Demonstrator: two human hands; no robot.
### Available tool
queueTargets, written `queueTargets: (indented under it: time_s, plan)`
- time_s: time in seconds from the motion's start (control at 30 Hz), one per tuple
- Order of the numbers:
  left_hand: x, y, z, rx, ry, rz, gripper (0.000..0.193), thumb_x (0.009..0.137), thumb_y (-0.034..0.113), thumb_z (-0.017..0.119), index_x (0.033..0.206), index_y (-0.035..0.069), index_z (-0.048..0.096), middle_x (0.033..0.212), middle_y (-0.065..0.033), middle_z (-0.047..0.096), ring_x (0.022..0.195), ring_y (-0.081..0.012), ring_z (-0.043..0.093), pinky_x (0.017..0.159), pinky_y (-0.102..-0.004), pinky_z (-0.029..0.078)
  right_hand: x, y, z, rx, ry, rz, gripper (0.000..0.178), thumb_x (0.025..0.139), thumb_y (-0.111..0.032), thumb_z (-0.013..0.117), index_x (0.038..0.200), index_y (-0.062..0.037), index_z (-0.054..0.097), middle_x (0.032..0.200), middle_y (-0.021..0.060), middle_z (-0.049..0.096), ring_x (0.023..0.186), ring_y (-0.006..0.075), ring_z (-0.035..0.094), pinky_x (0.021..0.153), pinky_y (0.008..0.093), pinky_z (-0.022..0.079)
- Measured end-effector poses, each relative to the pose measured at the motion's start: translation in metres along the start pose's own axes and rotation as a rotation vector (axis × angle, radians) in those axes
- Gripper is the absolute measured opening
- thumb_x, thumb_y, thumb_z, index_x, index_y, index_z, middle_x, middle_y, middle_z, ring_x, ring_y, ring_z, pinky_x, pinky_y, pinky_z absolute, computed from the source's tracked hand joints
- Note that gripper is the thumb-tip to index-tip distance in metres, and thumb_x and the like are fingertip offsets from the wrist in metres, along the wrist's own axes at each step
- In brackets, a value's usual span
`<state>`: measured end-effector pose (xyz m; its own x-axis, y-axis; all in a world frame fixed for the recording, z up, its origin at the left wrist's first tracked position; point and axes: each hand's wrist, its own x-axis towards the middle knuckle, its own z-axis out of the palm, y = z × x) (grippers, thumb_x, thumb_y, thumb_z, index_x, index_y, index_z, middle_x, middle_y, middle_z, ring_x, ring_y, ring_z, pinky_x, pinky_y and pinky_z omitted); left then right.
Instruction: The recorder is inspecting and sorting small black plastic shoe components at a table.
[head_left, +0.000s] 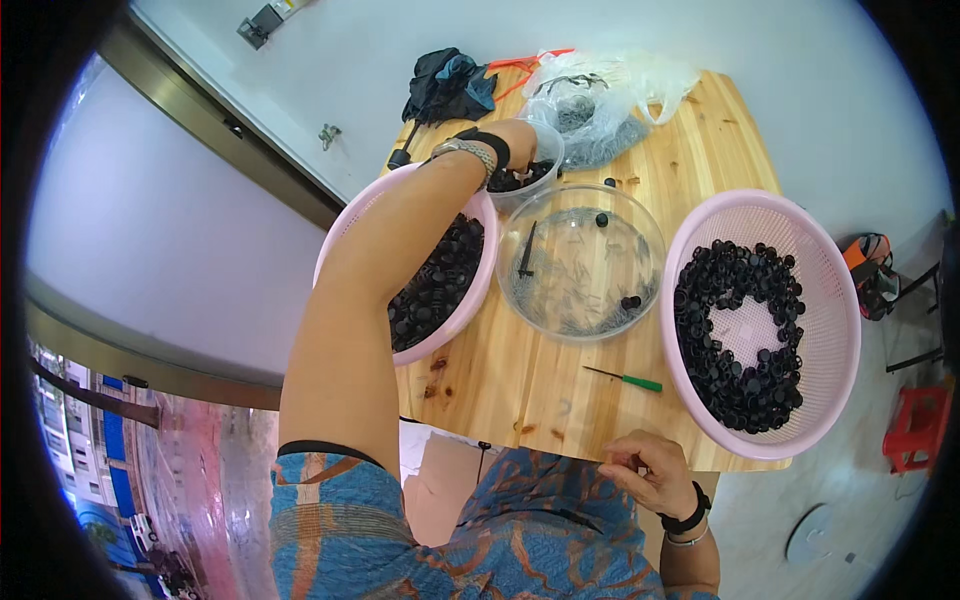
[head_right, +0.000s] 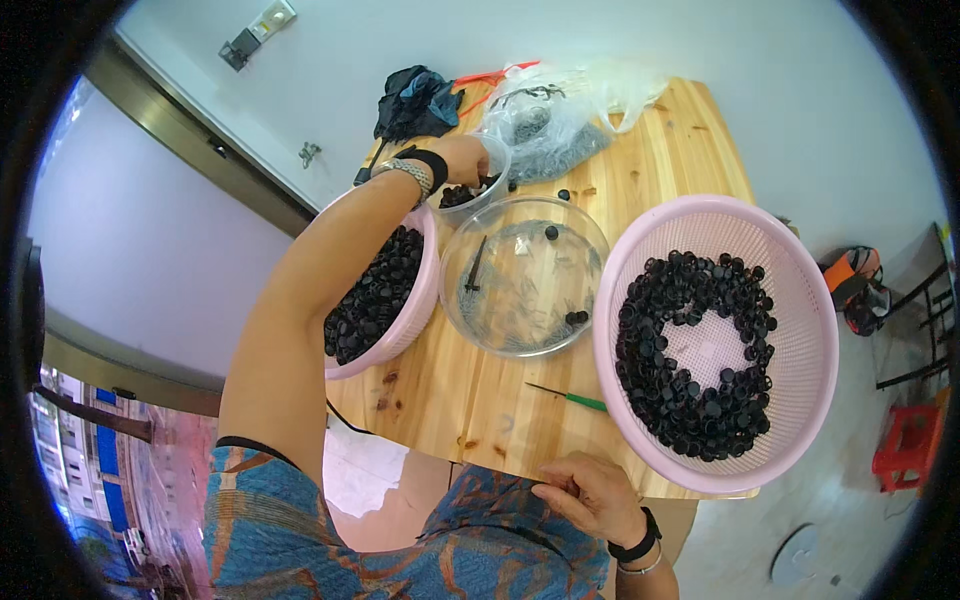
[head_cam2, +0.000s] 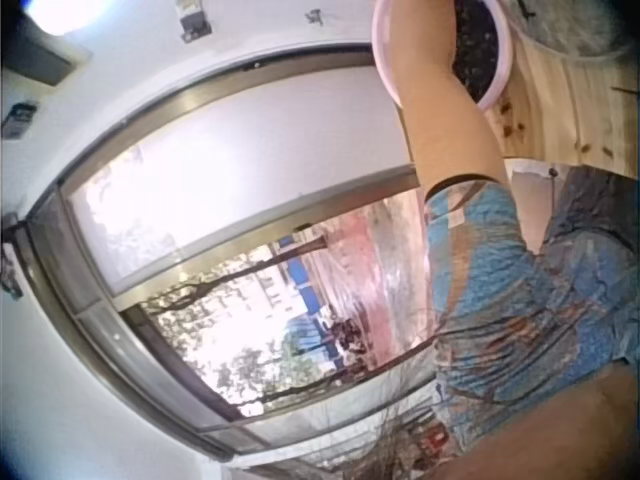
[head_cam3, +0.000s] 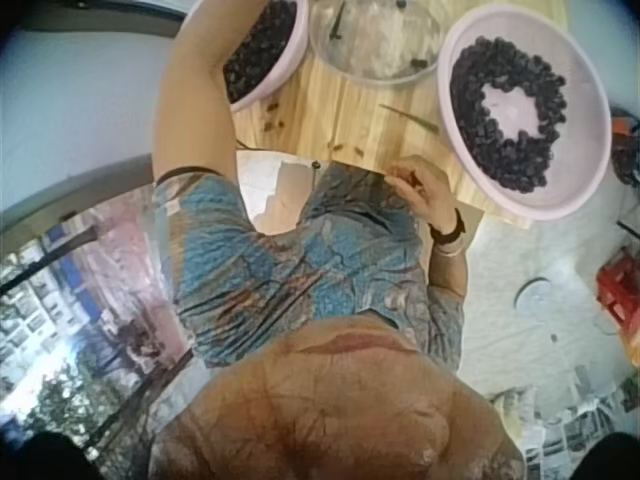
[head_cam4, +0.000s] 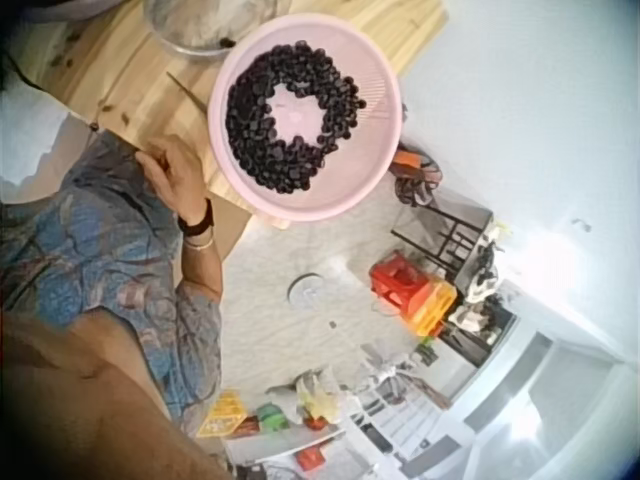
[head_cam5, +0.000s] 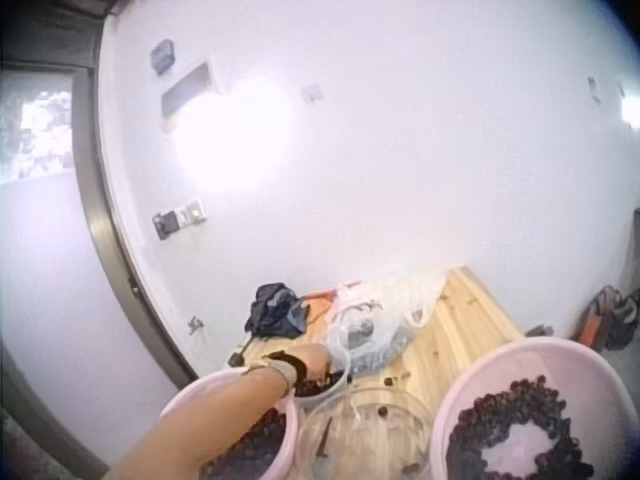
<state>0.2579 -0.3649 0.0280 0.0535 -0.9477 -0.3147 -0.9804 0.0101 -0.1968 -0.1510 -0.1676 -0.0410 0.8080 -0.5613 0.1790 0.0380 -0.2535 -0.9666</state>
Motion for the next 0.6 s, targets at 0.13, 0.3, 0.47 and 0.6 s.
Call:
queueTargets:
  time_s: [0.13,0.3,0.47,0.6]
  plan:
    - [-0.007,-0.006,-0.009,-0.092,0.026,0.015,0.024,0.071,0.022,0.064,0.091,0.007,0.068,0.079,-0.0088,0.067,0.068,-0.0181,0.064,0.065,-0.0312,0.05,0.001,0.0,-0.002,-0.019,-0.023,-0.025,0.022,0.074,-0.011,0.071,0.09,-0.0031,0.058,0.062,0.0048,0.052,0.047,0.0112,0.051,0.042,0.0229,0.037]
    - [-0.036,-0.008,-0.014,-0.649,0.023,-0.088,0.018,0.078,0.012,0.06,0.092,0.003,0.066,0.078,-0.0066,0.066,0.069,-0.0116,0.064,0.058,-0.0229,0.048,-0.004,0.002,0.001,-0.01,-0.008,0.023,0.018,0.076,-0.01,0.069,0.088,-0.0016,0.058,0.064,0.0054,0.053,0.049,0.0113,0.05,0.044,0.0222,0.037]
    - [-0.073,-0.004,-0.023,-0.976,0.134,-0.035,0.019,0.077,0.011,0.066,0.093,0.002,0.062,0.081,-0.0023,0.064,0.071,-0.0089,0.06,0.062,-0.0211,0.048,-0.006,-0.002,0.01,0.117,0.041,0.182,0.018,0.076,-0.012,0.068,0.086,-0.0009,0.058,0.066,0.0059,0.054,0.052,0.0128,0.049,0.048,0.0242,0.039]
    - [-0.131,0.024,-0.041,-1.411,0.215,0.178,0.023,0.082,0.005,0.06,0.103,-0.003,0.055,0.099,-0.0087,0.061,0.083,-0.012,0.06,0.076,-0.0219,0.05,0.001,-0.038,0.005,-0.185,-0.071,-0.002,0.014,0.08,-0.009,0.064,0.088,-0.0011,0.056,0.072,0.0049,0.056,0.058,0.0102,0.051,0.051,0.0227,0.041]
